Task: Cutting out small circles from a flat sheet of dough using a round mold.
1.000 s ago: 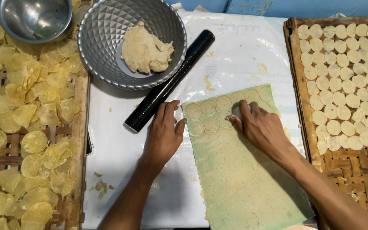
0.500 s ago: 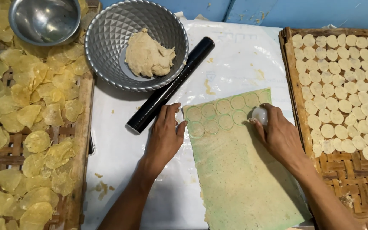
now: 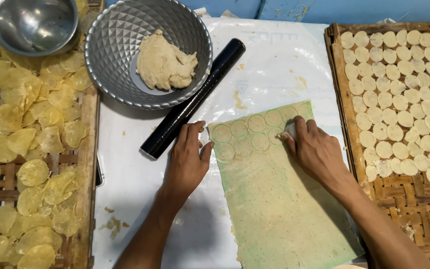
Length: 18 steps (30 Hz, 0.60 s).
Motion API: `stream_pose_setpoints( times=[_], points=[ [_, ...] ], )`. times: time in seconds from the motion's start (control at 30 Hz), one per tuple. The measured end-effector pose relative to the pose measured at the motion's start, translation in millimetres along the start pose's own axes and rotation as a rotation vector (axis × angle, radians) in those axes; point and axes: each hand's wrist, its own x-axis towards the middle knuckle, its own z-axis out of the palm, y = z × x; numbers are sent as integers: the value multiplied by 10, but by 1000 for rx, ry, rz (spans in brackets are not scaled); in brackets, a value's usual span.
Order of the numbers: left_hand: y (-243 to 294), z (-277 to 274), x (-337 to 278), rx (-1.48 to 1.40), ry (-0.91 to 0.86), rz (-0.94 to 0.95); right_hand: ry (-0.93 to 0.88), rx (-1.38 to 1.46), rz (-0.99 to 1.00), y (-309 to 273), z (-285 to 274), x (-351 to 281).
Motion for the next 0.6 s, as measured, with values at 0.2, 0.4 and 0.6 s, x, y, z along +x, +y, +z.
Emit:
stream_pose_setpoints(
  times=[0.2, 0.4, 0.6],
  points=[
    [-22, 35, 1, -5, 13, -11, -87, -25, -104, 70, -160, 51],
    [37, -5, 4, -10, 2, -25, -74, 9, -40, -26, -189, 13],
    [74, -19, 9, -39, -5, -49, -80, 113, -47, 38, -139, 12]
  ],
)
